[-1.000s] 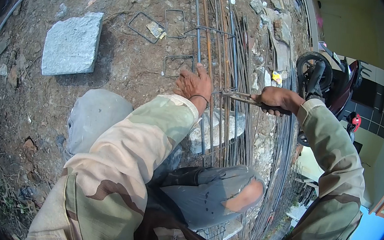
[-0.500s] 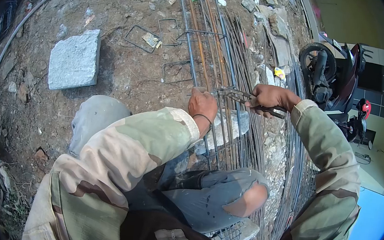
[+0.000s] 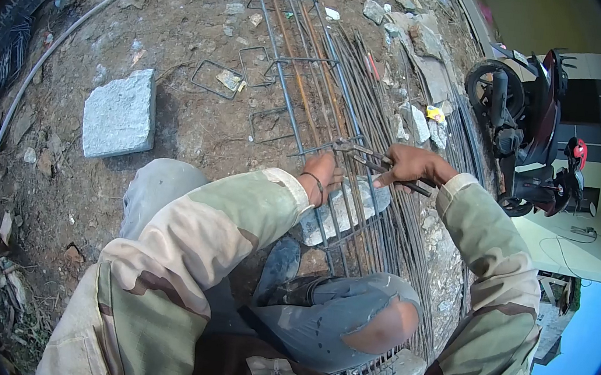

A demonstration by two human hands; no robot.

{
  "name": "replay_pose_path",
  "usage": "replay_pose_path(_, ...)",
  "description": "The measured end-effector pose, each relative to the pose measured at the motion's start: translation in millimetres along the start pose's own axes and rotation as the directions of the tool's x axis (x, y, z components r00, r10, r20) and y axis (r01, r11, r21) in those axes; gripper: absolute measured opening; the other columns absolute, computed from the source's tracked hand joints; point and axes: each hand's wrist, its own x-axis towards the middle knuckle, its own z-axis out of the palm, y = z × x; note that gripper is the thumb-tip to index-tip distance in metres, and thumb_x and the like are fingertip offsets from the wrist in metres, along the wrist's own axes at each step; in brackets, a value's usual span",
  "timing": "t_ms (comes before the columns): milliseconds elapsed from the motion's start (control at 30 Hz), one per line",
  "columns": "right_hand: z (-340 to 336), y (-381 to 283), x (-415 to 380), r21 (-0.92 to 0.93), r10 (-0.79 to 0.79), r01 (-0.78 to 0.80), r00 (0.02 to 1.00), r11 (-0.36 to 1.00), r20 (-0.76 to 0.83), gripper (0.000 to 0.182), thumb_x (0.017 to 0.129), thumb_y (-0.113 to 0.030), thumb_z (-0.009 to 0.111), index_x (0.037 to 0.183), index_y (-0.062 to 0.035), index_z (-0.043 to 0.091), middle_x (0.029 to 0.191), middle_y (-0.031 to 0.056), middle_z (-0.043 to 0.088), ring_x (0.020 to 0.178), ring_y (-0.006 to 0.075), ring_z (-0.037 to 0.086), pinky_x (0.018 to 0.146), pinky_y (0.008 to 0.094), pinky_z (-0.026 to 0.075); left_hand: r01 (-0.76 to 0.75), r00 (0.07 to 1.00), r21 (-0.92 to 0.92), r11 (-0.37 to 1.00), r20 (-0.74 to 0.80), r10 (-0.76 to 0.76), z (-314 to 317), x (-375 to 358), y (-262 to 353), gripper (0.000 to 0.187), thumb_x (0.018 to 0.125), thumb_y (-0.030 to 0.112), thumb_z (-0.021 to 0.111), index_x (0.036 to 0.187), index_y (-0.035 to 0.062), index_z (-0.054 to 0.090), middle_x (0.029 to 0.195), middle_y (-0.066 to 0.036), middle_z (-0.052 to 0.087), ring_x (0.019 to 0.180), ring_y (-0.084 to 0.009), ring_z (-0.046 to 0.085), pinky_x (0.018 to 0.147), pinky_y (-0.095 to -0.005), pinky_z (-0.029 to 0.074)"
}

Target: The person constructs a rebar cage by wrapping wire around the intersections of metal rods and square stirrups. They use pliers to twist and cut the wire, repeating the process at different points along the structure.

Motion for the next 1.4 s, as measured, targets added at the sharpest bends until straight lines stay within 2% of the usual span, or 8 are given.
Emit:
replay_pose_path(200,6,-32,-24,-0.943,-0.600,0.025,0.777,0.332,-0.191,0.018,0.089,-0.016,0.068,0.099,-0.0010,0.071,0.087,0.0222,0.073,0.079,0.0300,0.075,0.070,0.0452,0.058,-0.007,1.000,0.122,0.992,0.010,0.005,5,-8,-21,0.035,0.109,0.037,0.040,0.112,0.0046,0.052,0.118,-0.023,0.074,0.101,-0.0295,0.068,0.092,-0.0441,0.052)
replay_pose_path(333,20,-52,-35,-0.948,-0.723,-0.292,0.628,0.124,-0.288,0.015,0.087,-0.012,0.062,0.092,-0.0029,0.073,0.083,0.0214,0.074,0.083,0.0313,0.076,0.075,0.0444,0.058,-0.037,0.999,0.145,0.989,-0.010,0.039,4,-2,-29,0.037,0.109,0.037,0.040,0.117,0.0036,0.053,0.113,-0.022,0.075,0.088,-0.0260,0.068,0.079,-0.0424,0.053)
replay_pose_path(467,11,-82,-38,-0.977,-0.477,-0.121,0.857,0.178,-0.193,0.026,0.100,-0.019,0.058,0.086,-0.0007,0.069,0.068,0.0166,0.067,0.065,0.0290,0.071,0.059,0.0429,0.054,-0.013,0.999,0.224,0.975,-0.029,0.020,-7,20,-41,0.044,0.109,0.038,0.039,0.132,0.0022,0.052,0.112,-0.020,0.077,0.070,-0.0217,0.064,0.062,-0.0397,0.048)
replay_pose_path(567,-13,-71,-23,-0.305,0.193,-0.286,0.934,0.909,-0.300,0.066,0.110,-0.052,0.049,0.071,-0.0013,0.067,0.059,0.0081,0.060,0.046,0.0205,0.057,0.045,0.0375,0.046,-0.003,1.000,0.215,0.977,0.003,0.002,-11,29,-50,0.046,0.109,0.036,0.038,0.137,0.0021,0.051,0.108,-0.019,0.077,0.065,-0.0201,0.062,0.057,-0.0395,0.045)
replay_pose_path(967,17,1,-10,0.256,0.201,-0.192,0.980,0.947,-0.010,0.051,0.091,-0.050,0.081,0.073,-0.0043,0.067,0.058,0.0040,0.057,0.047,0.0111,0.054,0.039,0.0285,0.038,-0.225,0.973,0.021,0.974,-0.056,0.226,-23,48,-45,0.031,0.107,0.021,0.048,0.127,0.0000,0.060,0.113,-0.014,0.072,0.104,-0.0240,0.068,0.092,-0.0368,0.056)
replay_pose_path(1133,32,3,-6,0.065,0.128,-0.119,0.978,0.991,-0.165,0.053,0.097,-0.044,0.075,0.076,0.0047,0.070,0.061,0.0143,0.064,0.049,0.0253,0.062,0.049,0.0391,0.049,-0.219,0.976,-0.015,0.976,0.012,0.219,-21,50,-37,0.031,0.107,0.019,0.049,0.129,-0.0004,0.060,0.125,-0.017,0.070,0.109,-0.0296,0.072,0.093,-0.0379,0.061)
replay_pose_path(1233,32,-10,-10,-0.570,-0.150,-0.059,0.938,0.819,-0.312,0.055,0.099,-0.044,0.067,0.084,0.0084,0.071,0.083,0.0336,0.068,0.085,0.0496,0.069,0.082,0.0532,0.055,-0.227,0.974,-0.008,0.974,0.026,0.227,-18,48,-40,0.034,0.107,0.016,0.050,0.134,-0.0028,0.057,0.132,-0.022,0.067,0.115,-0.0332,0.071,0.097,-0.0400,0.061)
replay_pose_path(1400,34,-24,-15,-0.653,-0.210,-0.052,0.925,0.756,-0.317,0.052,0.100,-0.041,0.066,0.082,0.0075,0.071,0.080,0.0317,0.068,0.081,0.0474,0.070,0.078,0.0525,0.056,-0.186,0.981,-0.217,0.958,0.019,0.195,-4,70,-44,0.031,0.108,0.014,0.052,0.131,-0.0053,0.054,0.121,-0.021,0.071,0.109,-0.0330,0.073,0.094,-0.0406,0.063)
